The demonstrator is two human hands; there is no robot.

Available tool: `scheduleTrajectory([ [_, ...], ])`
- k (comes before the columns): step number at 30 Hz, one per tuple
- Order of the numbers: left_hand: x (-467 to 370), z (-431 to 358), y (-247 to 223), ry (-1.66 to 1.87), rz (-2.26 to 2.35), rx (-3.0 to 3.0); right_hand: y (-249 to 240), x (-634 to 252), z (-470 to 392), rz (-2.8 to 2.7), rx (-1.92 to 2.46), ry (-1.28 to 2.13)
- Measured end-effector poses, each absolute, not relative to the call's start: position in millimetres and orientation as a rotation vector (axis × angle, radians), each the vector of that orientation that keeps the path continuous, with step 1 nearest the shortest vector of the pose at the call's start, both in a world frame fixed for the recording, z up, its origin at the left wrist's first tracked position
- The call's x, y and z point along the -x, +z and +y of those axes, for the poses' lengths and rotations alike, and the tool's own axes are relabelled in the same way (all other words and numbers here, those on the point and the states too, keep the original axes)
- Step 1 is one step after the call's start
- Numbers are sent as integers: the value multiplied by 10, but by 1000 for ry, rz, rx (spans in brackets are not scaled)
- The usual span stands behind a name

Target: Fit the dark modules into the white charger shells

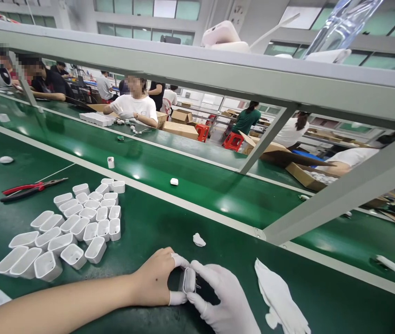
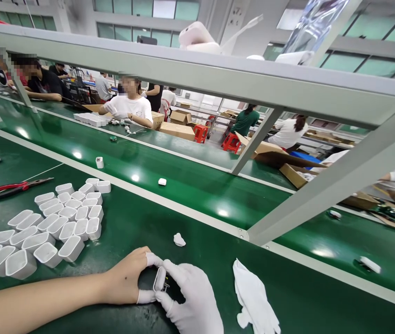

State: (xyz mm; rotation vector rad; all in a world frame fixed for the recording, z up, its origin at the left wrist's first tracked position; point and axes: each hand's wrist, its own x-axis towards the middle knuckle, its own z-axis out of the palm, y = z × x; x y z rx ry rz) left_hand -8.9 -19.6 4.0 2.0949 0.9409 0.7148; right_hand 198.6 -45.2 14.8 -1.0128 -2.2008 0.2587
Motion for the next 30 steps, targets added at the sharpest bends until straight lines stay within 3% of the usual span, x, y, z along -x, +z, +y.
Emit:
scheduleTrajectory([
  [14,91,-197,9,763,958,-2123,100,-1934,-539,-2054,1115,370],
  [30,89,-202,-10,776,940,-2151,126,-1904,-538,-2126,1153,269],
])
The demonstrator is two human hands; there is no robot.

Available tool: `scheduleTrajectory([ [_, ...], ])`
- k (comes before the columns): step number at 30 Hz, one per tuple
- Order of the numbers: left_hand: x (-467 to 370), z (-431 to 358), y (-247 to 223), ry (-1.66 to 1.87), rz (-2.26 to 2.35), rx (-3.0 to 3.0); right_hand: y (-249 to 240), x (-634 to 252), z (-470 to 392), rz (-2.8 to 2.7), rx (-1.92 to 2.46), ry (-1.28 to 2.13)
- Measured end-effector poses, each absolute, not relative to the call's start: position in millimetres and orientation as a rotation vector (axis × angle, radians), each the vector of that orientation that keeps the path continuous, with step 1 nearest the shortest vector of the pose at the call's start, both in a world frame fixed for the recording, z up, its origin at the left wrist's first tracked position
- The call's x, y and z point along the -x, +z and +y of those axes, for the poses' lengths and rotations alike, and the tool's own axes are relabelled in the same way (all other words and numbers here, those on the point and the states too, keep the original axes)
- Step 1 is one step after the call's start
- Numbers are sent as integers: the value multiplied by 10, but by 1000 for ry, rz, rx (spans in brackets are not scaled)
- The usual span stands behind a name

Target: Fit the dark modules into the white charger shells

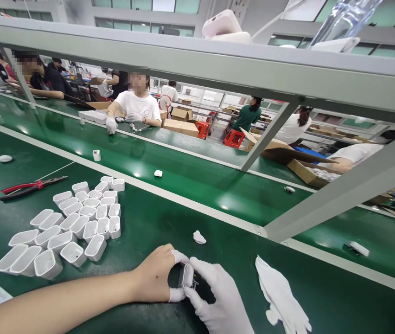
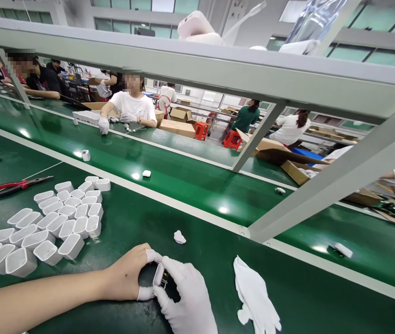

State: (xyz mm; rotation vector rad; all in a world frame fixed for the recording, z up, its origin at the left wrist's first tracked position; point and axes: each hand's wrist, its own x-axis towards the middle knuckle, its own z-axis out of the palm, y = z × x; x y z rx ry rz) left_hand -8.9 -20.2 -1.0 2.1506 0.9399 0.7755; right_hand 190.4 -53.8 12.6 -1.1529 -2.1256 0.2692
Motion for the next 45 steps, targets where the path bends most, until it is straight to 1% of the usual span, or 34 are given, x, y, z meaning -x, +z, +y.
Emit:
scheduleTrajectory([
  [5,85,-197,-1,761,954,-2164,214,-1891,-531,-2141,1151,304],
  [10,83,-191,12,759,951,-2156,206,-1884,-542,-2075,1149,412],
  [18,73,-190,-38,804,952,-2152,147,-1905,-556,-1963,1172,377],
  [21,76,-188,-32,804,947,-2152,110,-1901,-554,-1968,1188,415],
  [26,81,-191,-5,791,923,-2154,54,-1889,-547,-2014,1138,363],
  [36,79,-199,-22,782,946,-2153,115,-1902,-540,-1944,1095,365],
  [45,81,-190,-10,771,929,-2143,105,-1900,-544,-2001,1123,352],
])
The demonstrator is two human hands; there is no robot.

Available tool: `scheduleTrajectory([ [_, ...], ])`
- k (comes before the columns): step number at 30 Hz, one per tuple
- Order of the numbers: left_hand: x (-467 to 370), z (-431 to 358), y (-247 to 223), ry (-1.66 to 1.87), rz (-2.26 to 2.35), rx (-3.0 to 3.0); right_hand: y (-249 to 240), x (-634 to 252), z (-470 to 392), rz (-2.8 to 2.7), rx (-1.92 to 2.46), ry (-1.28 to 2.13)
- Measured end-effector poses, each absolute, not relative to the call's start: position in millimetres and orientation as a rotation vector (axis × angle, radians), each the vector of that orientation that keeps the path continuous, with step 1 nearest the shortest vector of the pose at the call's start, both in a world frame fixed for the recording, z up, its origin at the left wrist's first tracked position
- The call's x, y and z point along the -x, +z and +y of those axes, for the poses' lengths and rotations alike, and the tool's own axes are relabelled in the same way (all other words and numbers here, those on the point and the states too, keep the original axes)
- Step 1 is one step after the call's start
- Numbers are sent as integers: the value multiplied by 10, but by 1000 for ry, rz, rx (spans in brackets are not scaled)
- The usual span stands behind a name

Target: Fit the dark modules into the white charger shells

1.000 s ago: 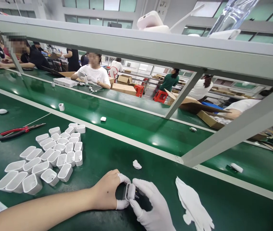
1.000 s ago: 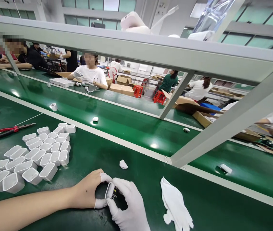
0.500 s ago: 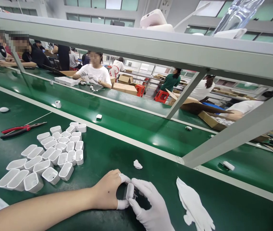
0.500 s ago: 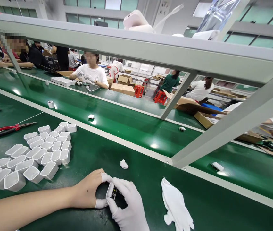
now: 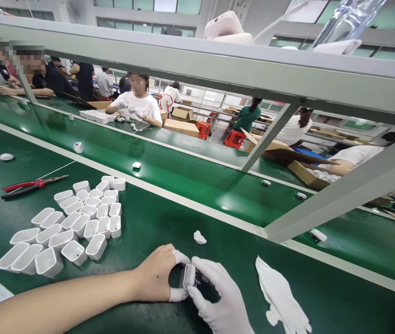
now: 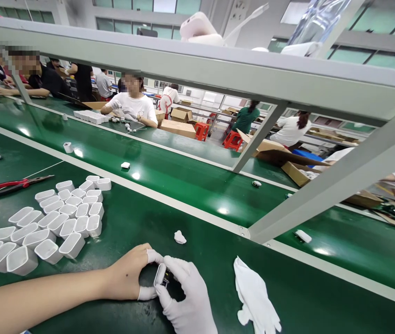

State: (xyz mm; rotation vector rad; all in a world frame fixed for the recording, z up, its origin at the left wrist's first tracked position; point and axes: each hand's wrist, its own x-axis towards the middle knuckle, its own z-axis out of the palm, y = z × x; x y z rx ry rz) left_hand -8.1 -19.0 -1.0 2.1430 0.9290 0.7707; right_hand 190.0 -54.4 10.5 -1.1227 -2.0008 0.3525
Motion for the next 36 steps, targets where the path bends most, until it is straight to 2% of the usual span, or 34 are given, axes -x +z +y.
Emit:
scheduleTrajectory([
  [4,82,-187,8,777,929,-2141,121,-1896,-530,-2023,1104,308],
  [12,82,-195,1,795,908,-2142,48,-1895,-543,-1997,1151,429],
  [23,84,-184,-56,792,920,-2172,208,-1889,-537,-2160,1074,212],
  [31,67,-194,15,798,889,-2126,300,-1873,-511,-2144,732,18],
  [36,71,-194,-7,798,897,-2126,255,-1809,-550,-2118,837,104],
])
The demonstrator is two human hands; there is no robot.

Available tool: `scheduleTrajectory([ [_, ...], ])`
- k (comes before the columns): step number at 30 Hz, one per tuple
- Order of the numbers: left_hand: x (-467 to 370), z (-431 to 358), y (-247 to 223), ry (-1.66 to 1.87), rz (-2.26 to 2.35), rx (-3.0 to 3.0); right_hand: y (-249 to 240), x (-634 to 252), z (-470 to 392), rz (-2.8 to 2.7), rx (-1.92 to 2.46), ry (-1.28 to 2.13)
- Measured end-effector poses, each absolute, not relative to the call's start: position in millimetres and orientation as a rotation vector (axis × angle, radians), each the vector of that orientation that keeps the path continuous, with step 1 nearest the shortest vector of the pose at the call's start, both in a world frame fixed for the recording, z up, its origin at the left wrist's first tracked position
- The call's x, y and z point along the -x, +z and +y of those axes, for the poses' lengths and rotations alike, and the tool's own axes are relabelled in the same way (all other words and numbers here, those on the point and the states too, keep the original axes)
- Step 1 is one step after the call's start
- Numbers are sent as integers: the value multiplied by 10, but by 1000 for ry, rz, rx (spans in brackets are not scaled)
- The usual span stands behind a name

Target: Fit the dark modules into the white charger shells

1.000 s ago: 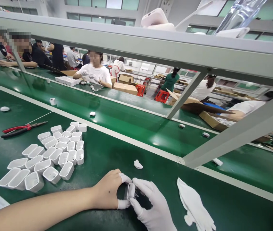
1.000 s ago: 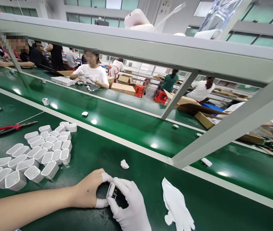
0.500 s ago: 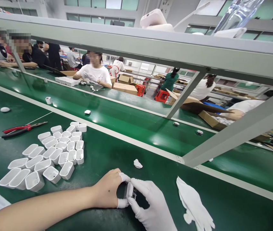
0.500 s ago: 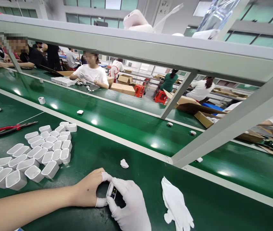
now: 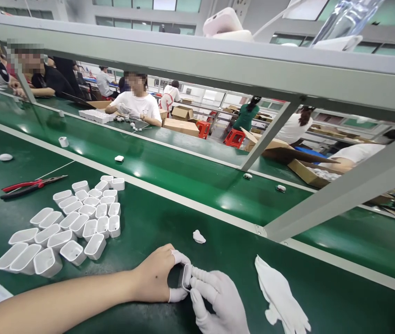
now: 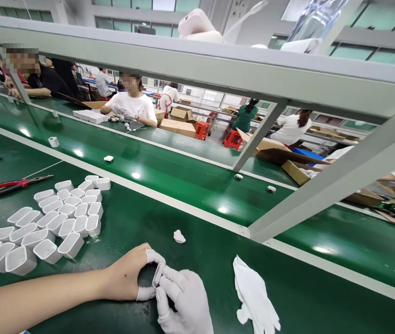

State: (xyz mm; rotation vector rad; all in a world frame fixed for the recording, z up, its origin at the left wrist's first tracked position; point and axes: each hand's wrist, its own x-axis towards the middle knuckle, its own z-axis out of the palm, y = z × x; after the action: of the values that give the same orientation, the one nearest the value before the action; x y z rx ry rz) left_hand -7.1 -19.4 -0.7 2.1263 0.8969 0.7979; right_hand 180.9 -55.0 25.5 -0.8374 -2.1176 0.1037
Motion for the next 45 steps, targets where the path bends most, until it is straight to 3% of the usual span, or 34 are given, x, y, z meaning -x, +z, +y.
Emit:
scheduleTrajectory([
  [3,80,-188,-7,815,903,-2124,170,-1811,-555,-1954,967,282],
  [13,81,-198,-33,776,927,-2163,169,-1889,-507,-1878,1131,429],
  [45,99,-190,10,703,926,-2185,55,-1841,-567,-1993,1130,392],
])
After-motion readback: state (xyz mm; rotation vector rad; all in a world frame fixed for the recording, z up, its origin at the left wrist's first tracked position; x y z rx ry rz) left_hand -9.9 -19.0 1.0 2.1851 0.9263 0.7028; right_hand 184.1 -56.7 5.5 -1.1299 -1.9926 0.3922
